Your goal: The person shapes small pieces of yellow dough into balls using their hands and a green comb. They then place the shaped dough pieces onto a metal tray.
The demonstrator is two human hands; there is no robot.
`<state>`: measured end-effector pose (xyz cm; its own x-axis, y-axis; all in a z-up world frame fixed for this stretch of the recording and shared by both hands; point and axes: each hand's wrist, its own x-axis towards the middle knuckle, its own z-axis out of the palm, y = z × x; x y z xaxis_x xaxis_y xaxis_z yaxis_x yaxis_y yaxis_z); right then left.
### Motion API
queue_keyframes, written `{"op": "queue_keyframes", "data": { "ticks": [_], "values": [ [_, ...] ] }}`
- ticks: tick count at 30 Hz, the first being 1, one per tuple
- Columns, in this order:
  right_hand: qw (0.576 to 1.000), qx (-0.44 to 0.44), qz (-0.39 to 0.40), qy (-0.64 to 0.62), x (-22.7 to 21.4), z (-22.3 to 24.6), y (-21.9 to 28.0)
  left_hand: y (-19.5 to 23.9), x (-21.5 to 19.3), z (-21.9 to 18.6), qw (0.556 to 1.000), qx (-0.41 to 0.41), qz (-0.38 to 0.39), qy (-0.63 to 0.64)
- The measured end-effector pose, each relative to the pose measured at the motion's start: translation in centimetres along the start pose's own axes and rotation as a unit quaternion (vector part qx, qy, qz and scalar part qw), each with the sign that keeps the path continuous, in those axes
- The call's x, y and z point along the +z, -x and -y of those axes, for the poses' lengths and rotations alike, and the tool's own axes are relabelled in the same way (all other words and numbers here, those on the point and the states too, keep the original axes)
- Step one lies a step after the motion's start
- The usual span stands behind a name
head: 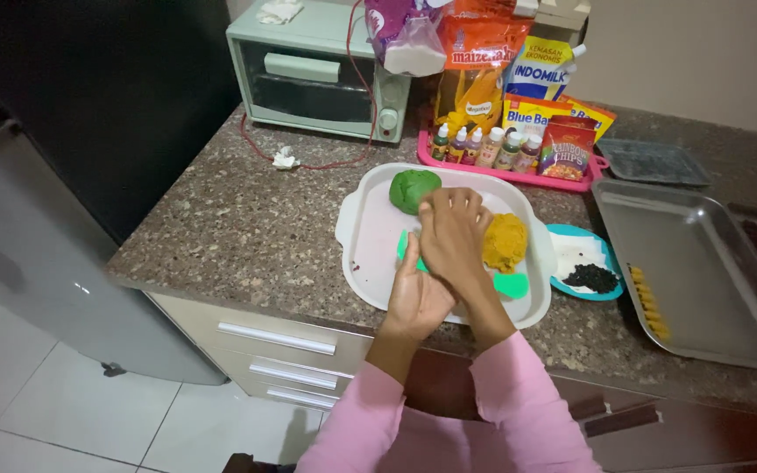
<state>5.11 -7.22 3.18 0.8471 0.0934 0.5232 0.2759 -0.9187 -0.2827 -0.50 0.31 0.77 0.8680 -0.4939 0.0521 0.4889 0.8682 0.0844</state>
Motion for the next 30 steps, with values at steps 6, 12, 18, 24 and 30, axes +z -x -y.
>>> {"op": "queue_keyframes", "data": {
  "ticks": [6,12,18,24,30],
  "values": [
    [0.999,0.017,-0.006,0.041,0.4,-1.5,-2.2,-0.4,-1.3,0.2,1.0,-0.01,0.015,-0.015],
    [0.998,0.033,0.016,0.058,1.3,-2.8,-3.6,-1.3,-2.5,0.2,0.999,-0.017,0.006,-0.05],
    [0.955,-0.004,-0.041,-0.294,-7.2,-0.6,1.8,-0.7,-2.1,0.0,0.999,0.012,0.027,-0.043],
    [0.962,-0.089,-0.071,-0.25,-4.9,-4.4,6.4,-1.6,-3.7,0.2,0.998,0.015,0.037,-0.055],
    [0.955,-0.101,-0.128,-0.248,-3.0,-4.6,6.3,-2.0,-4.4,-0.1,0.998,-0.003,0.038,-0.041]
  ]
}}
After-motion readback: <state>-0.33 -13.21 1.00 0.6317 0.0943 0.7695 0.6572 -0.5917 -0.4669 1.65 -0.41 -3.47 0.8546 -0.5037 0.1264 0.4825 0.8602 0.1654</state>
